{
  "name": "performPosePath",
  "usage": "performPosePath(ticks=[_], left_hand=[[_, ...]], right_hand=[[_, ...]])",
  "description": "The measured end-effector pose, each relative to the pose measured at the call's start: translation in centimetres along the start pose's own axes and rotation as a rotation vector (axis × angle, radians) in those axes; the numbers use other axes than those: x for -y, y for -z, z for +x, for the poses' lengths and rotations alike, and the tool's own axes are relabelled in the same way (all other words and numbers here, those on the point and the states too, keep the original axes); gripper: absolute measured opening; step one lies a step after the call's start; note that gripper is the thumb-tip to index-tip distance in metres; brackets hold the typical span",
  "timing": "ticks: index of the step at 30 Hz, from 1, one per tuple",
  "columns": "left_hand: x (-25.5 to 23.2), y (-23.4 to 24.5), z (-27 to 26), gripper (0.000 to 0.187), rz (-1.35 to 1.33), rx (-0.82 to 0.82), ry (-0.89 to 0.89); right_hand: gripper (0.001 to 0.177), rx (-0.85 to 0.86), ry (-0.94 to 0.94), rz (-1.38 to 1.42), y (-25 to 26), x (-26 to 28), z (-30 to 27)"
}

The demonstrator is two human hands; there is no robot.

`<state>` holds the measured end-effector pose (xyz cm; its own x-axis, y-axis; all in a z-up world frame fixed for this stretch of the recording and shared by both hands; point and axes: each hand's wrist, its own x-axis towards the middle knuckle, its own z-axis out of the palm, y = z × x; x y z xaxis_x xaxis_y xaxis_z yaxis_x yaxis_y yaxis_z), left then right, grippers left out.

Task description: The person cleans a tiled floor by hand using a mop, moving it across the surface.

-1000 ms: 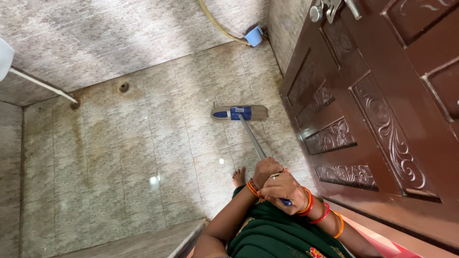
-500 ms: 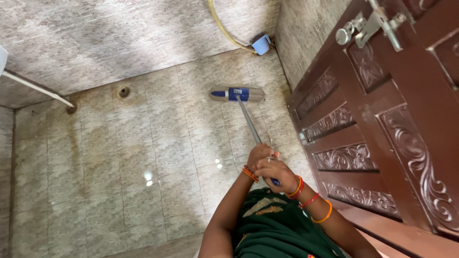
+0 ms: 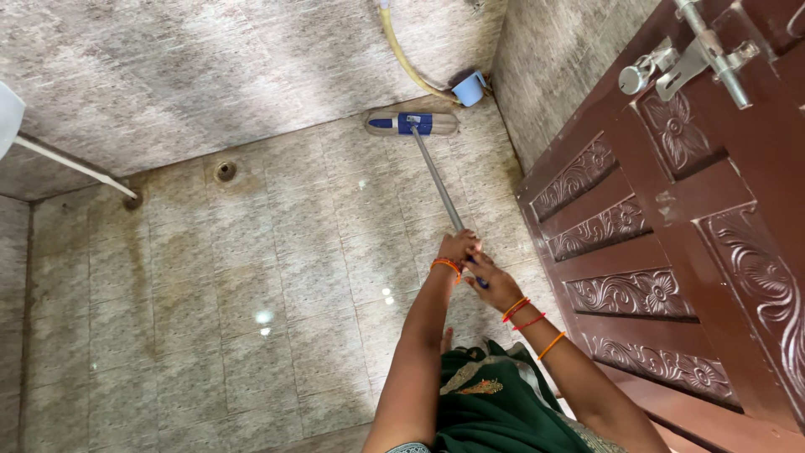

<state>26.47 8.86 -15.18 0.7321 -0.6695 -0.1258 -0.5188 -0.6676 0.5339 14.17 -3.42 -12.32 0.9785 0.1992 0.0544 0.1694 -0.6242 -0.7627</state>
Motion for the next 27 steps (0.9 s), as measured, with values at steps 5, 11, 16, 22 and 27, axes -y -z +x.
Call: performPosePath(ticks=[5, 11, 16, 22, 27], left_hand=[[-1.5, -1.8, -3.7, 0.005, -0.013, -0.147, -0.014], [-6.5, -6.0, -8.0, 0.009, -0.146, -0.249, 0.046], [-14.3, -6.3, -11.7, 0.009, -0.243, -0.267, 0.095], [-23.5, -0.3, -17.9, 0.021, -0.336, -0.358, 0.024], [-27.0, 3.4, -22.2, 0.023, -0.516, -0.406, -0.036]], right_hand=[[0.046, 0.098, 0.054, -0.103, -0.3, 1.0, -3.2], [0.036, 0.095, 0.226, -0.186, 4.0, 3.3, -8.6], [0.03, 0.047, 0.385, -0.092, 11.1, 7.8, -14.2], [0.028, 0.087, 0.484, -0.125, 17.9, 15.3, -18.0], [0.028, 0.055, 0.648, -0.071, 18.9, 18.9, -18.6]])
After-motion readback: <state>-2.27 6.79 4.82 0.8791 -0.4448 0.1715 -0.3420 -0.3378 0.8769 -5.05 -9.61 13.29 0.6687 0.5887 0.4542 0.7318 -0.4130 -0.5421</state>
